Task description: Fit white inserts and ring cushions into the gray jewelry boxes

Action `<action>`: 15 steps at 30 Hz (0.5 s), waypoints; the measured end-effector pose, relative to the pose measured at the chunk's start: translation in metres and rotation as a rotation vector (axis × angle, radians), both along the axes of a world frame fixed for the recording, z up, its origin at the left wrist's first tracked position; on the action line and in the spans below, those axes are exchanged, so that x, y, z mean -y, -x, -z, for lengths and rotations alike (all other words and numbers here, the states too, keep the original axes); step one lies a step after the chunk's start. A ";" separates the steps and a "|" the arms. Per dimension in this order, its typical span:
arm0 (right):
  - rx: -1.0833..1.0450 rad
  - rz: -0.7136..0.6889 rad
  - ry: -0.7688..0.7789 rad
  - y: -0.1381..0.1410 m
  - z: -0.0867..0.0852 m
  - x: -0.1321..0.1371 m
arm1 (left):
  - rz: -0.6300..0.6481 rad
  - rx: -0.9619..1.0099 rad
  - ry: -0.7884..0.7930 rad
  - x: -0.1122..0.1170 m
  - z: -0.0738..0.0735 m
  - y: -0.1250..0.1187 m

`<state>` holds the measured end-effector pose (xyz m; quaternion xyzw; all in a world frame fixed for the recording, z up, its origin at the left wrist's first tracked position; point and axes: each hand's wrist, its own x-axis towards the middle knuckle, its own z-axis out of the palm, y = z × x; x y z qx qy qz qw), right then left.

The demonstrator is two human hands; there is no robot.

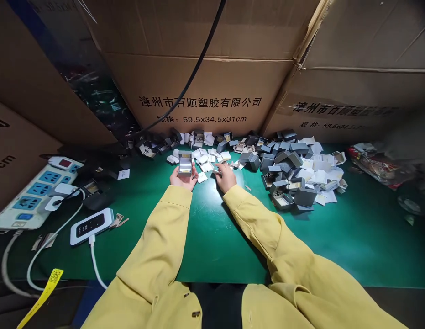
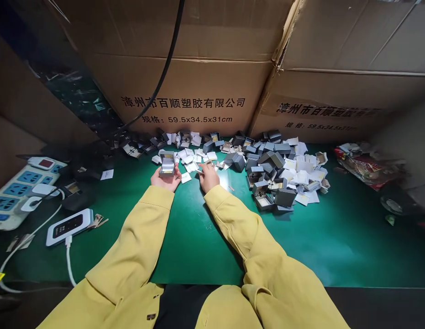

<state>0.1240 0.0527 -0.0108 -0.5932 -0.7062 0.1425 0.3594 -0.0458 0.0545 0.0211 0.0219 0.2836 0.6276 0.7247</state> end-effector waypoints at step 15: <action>-0.567 0.123 -0.137 -0.041 -0.001 0.021 | 0.458 -0.114 0.075 0.014 0.005 -0.035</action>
